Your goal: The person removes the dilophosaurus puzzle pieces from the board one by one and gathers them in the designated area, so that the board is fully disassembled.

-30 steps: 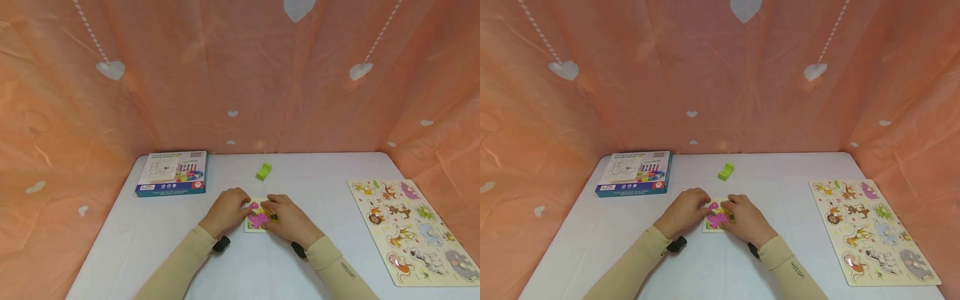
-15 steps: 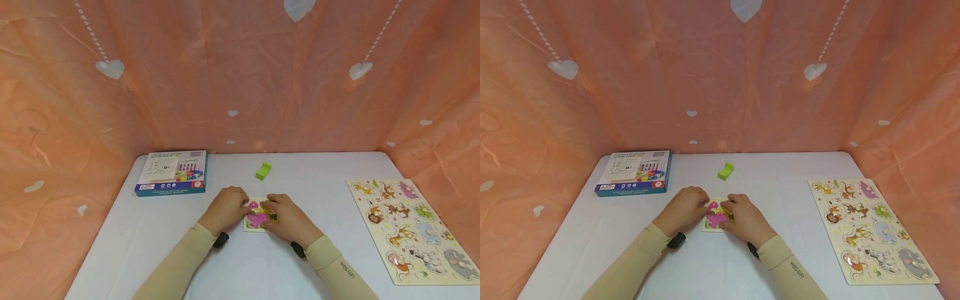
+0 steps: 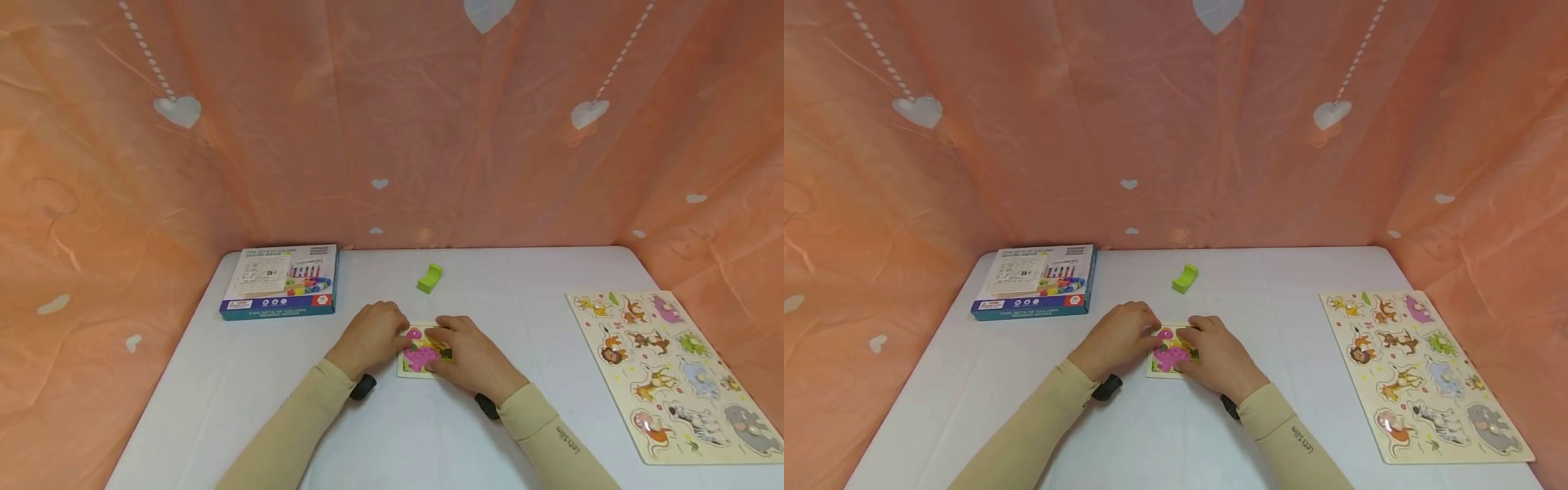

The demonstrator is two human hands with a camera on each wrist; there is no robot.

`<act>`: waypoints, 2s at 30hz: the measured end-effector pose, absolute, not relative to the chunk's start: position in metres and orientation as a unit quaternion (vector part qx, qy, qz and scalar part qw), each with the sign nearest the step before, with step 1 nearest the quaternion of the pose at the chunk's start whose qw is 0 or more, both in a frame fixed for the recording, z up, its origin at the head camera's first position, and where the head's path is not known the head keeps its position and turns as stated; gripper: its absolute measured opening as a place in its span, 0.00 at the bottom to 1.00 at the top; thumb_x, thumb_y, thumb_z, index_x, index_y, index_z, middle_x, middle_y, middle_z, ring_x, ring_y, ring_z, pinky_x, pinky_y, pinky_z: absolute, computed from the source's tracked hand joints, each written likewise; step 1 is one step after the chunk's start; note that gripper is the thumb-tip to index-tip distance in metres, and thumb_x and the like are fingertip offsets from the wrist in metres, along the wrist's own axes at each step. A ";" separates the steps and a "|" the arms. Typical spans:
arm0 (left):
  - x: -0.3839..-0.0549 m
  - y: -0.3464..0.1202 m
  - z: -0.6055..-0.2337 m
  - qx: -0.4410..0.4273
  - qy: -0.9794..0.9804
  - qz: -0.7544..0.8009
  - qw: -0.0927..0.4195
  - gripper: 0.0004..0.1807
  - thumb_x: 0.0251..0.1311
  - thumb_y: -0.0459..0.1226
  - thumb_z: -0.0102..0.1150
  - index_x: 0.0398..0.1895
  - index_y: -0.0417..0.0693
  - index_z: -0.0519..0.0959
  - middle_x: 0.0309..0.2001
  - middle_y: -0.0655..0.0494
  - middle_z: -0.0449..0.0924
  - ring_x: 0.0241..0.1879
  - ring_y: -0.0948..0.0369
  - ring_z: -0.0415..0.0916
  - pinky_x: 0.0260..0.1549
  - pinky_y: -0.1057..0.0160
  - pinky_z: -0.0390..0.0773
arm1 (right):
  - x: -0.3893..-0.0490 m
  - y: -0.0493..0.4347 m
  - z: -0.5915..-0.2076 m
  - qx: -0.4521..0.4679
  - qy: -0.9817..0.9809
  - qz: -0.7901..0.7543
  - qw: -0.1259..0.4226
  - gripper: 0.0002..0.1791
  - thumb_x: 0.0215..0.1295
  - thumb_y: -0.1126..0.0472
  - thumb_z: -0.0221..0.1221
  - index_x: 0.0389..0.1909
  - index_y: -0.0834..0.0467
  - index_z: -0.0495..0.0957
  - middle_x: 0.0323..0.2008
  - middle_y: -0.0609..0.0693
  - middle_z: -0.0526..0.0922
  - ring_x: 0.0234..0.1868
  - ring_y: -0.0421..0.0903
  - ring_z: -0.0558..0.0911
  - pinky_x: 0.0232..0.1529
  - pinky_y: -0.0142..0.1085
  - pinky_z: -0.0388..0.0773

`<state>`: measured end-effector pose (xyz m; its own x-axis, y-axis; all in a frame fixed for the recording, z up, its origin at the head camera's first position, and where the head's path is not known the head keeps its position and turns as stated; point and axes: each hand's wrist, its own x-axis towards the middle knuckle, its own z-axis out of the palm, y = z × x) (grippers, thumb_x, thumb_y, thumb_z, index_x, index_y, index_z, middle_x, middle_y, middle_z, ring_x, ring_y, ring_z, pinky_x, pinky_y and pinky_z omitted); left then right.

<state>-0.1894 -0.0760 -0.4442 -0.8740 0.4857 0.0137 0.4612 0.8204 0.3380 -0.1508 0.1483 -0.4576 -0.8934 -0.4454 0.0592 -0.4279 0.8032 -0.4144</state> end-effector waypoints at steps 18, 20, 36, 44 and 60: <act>-0.192 -0.078 -0.454 0.189 0.948 0.246 0.072 0.18 0.67 0.51 0.74 0.48 0.48 0.86 0.47 0.57 0.79 0.49 0.59 0.74 0.57 0.56 0.81 | -0.150 0.147 -0.456 -0.219 0.953 -0.209 0.031 0.32 0.64 0.48 0.76 0.67 0.56 0.84 0.72 0.59 0.78 0.74 0.58 0.75 0.72 0.53 0.77; -0.191 -0.077 -0.453 0.183 0.947 0.253 0.077 0.18 0.67 0.50 0.74 0.49 0.48 0.85 0.47 0.57 0.79 0.47 0.59 0.75 0.56 0.56 0.81 | -0.150 0.147 -0.456 -0.217 0.953 -0.209 0.031 0.32 0.64 0.48 0.76 0.67 0.56 0.84 0.72 0.59 0.78 0.75 0.58 0.75 0.72 0.53 0.77; -0.192 -0.075 -0.450 0.151 0.933 0.317 0.080 0.13 0.65 0.50 0.77 0.41 0.52 0.88 0.38 0.60 0.86 0.41 0.60 0.79 0.47 0.57 0.83 | -0.151 0.147 -0.455 -0.220 0.952 -0.209 0.029 0.33 0.64 0.47 0.76 0.67 0.56 0.83 0.72 0.59 0.78 0.75 0.58 0.74 0.72 0.54 0.77; -0.196 -0.078 -0.456 0.138 0.906 0.395 0.069 0.05 0.68 0.42 0.74 0.39 0.53 0.88 0.34 0.63 0.86 0.38 0.62 0.80 0.44 0.61 0.83 | -0.151 0.147 -0.455 -0.218 0.953 -0.209 0.034 0.33 0.65 0.48 0.76 0.68 0.57 0.83 0.73 0.59 0.77 0.75 0.59 0.74 0.72 0.54 0.77; -0.202 -0.098 -0.459 0.112 0.846 0.497 0.155 0.06 0.74 0.44 0.68 0.45 0.55 0.91 0.37 0.57 0.87 0.37 0.59 0.82 0.41 0.63 0.83 | -0.151 0.147 -0.454 -0.209 0.953 -0.213 0.045 0.33 0.66 0.47 0.75 0.69 0.56 0.82 0.74 0.59 0.77 0.75 0.59 0.74 0.72 0.54 0.77</act>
